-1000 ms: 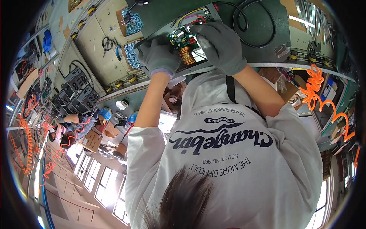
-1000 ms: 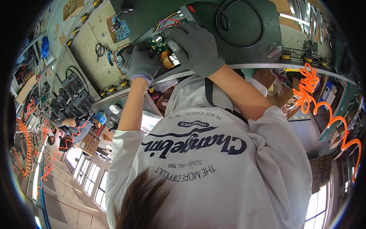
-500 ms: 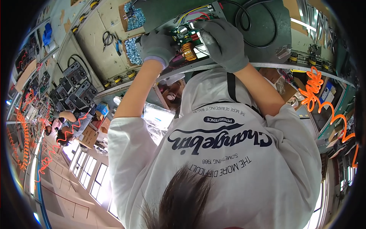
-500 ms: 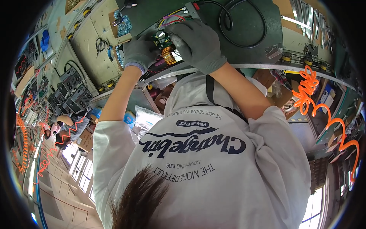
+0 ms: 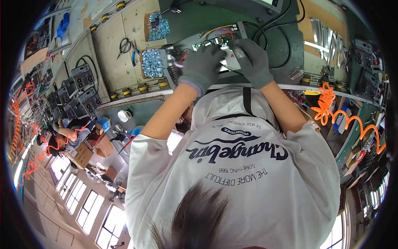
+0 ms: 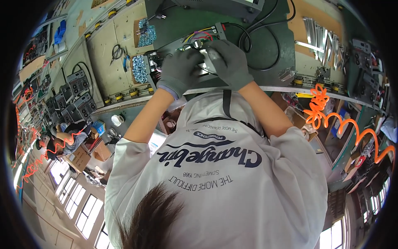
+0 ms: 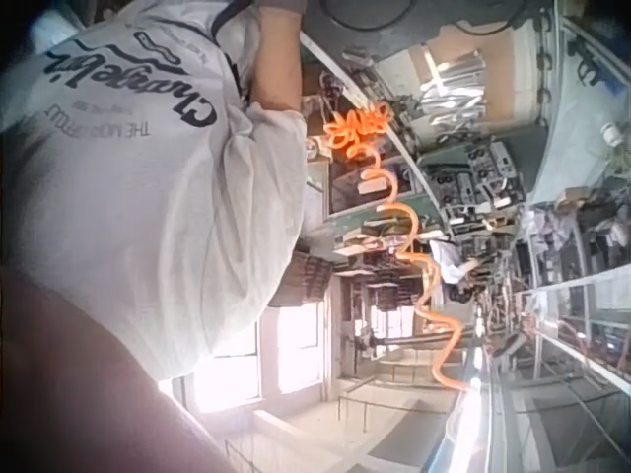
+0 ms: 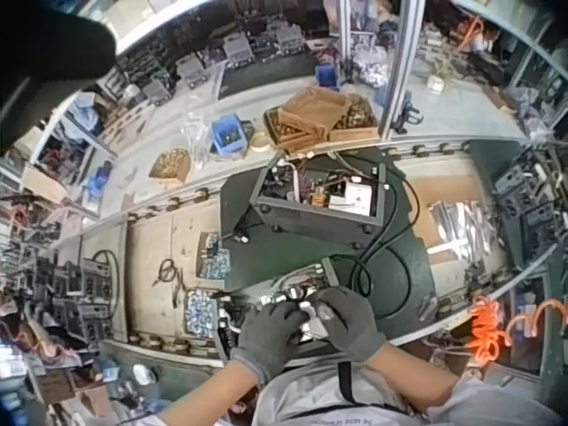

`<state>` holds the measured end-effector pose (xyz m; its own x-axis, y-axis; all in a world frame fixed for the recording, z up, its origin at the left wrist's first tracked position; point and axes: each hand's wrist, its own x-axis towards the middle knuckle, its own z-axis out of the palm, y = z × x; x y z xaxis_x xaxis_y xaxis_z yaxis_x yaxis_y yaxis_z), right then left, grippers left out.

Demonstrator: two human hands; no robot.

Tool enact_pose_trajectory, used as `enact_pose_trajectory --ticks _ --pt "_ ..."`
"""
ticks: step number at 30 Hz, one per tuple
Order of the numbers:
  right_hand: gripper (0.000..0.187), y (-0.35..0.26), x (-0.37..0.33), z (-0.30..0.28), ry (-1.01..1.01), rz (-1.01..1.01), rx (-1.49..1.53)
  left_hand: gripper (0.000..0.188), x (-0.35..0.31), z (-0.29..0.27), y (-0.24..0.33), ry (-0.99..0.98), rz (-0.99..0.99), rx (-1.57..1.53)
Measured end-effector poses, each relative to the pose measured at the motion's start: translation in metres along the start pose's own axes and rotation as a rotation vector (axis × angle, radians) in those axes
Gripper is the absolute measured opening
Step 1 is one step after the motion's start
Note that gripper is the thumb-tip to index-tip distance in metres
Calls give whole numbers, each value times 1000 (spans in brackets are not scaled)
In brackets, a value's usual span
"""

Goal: Assembling electronic components and wiring into an inverter housing.

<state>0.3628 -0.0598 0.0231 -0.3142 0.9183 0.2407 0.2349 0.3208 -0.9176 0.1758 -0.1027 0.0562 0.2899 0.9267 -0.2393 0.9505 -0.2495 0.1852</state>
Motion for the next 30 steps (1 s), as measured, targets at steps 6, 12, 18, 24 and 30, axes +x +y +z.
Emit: enact_pose_trajectory --ticks 6,12,18,24,30 --pt "26 -1 -1 -9 71 230 -56 19 -16 18 -20 151 114 -324" --pt "30 -17 11 9 -136 170 -150 22 -33 18 -23 417 -484 -1247" --pt "29 -90 47 47 -316 220 200 24 -42 15 -24 491 -384 -1092" --pt "26 -66 54 81 -370 128 64 23 -60 -2 -41 557 -523 -1210" --pt "42 3 57 129 -487 -92 -492 24 -74 38 -69 914 -707 -877"
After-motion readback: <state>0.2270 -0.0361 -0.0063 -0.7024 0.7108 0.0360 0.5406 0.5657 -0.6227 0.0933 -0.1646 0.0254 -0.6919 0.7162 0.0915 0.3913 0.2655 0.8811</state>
